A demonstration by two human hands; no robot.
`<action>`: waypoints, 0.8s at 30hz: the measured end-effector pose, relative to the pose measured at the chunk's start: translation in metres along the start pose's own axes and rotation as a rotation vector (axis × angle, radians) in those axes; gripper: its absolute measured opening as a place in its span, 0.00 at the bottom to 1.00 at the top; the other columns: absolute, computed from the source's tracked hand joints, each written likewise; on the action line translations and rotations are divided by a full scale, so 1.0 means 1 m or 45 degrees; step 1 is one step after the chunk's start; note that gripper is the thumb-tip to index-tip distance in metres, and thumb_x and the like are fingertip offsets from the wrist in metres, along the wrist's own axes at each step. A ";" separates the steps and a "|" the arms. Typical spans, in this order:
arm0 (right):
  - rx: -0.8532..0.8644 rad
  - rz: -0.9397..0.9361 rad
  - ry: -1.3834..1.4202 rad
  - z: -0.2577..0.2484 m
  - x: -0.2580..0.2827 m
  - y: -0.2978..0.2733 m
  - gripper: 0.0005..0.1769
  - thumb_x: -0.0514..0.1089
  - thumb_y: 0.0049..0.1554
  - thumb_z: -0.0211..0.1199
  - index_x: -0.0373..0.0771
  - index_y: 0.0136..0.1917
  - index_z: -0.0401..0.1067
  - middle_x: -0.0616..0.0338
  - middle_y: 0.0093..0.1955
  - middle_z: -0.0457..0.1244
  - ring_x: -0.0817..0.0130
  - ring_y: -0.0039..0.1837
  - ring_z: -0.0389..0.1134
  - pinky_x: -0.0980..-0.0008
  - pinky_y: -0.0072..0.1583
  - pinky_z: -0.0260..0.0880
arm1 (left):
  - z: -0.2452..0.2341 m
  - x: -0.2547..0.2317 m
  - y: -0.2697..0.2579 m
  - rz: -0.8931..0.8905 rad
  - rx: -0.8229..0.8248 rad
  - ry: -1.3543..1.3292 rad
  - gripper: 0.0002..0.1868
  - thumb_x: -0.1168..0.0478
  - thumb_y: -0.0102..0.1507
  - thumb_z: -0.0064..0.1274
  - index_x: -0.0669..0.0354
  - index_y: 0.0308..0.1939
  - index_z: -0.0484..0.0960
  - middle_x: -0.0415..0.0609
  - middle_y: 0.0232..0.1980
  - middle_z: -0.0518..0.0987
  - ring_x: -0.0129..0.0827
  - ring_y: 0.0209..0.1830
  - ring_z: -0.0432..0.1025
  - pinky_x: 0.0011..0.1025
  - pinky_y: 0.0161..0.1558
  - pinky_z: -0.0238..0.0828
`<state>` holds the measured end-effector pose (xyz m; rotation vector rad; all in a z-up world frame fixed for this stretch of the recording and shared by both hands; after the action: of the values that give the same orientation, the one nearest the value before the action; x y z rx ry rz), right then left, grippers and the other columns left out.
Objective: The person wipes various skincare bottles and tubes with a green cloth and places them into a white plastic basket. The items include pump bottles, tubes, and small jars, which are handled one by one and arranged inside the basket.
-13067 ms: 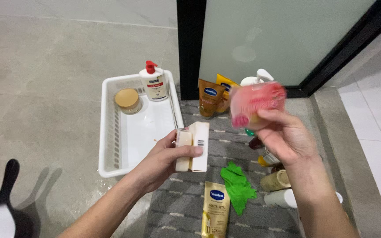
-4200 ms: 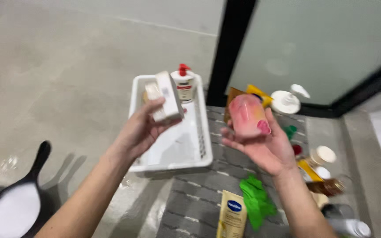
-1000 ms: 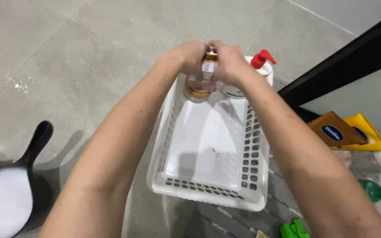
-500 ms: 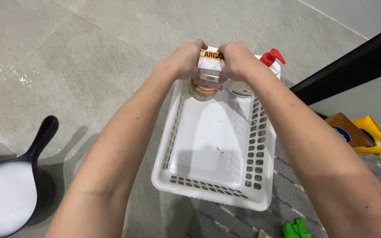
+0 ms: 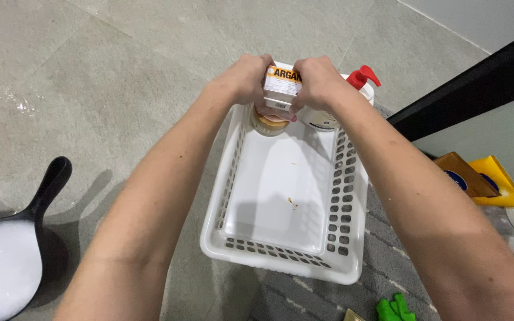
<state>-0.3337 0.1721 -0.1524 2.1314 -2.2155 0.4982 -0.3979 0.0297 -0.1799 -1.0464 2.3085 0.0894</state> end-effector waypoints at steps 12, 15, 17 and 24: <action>-0.473 -0.323 0.264 0.001 0.044 -0.188 0.33 0.38 0.48 0.75 0.31 0.65 0.68 0.37 0.70 0.59 0.44 0.71 0.61 0.50 0.68 0.62 | -0.029 -0.037 -0.056 0.498 -0.571 0.049 0.47 0.70 0.44 0.68 0.63 0.68 0.69 0.61 0.66 0.72 0.54 0.65 0.68 0.44 0.66 0.64; -0.242 -0.371 0.453 0.020 0.042 -0.278 0.29 0.38 0.49 0.71 0.33 0.64 0.70 0.40 0.69 0.61 0.46 0.69 0.64 0.55 0.68 0.66 | -0.040 -0.061 -0.098 0.617 -0.629 -0.046 0.35 0.71 0.55 0.60 0.60 0.67 0.72 0.59 0.66 0.73 0.55 0.66 0.69 0.43 0.66 0.70; -0.092 -0.306 0.505 0.020 0.030 -0.331 0.26 0.38 0.51 0.69 0.35 0.63 0.71 0.46 0.69 0.62 0.51 0.68 0.66 0.58 0.68 0.68 | -0.048 -0.091 -0.124 0.687 -0.603 0.029 0.34 0.70 0.53 0.62 0.61 0.64 0.74 0.58 0.64 0.73 0.55 0.65 0.69 0.45 0.65 0.68; 0.146 0.281 0.151 -0.062 -0.067 -0.496 0.29 0.44 0.50 0.72 0.45 0.65 0.72 0.59 0.61 0.68 0.62 0.54 0.74 0.62 0.57 0.78 | -0.048 -0.227 -0.199 0.667 -0.281 0.245 0.26 0.67 0.53 0.64 0.62 0.56 0.78 0.58 0.63 0.72 0.52 0.63 0.67 0.44 0.63 0.65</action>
<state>0.1434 0.2460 -0.0061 1.8583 -2.4203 0.7580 -0.1652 0.0291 0.0183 -0.5387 2.7460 0.4773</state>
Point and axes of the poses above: each hand's wrist, its own y-axis towards the middle knuckle, its own z-axis out of the palm, x = y × z, the point moved 5 cm from there along y, towards the middle knuckle
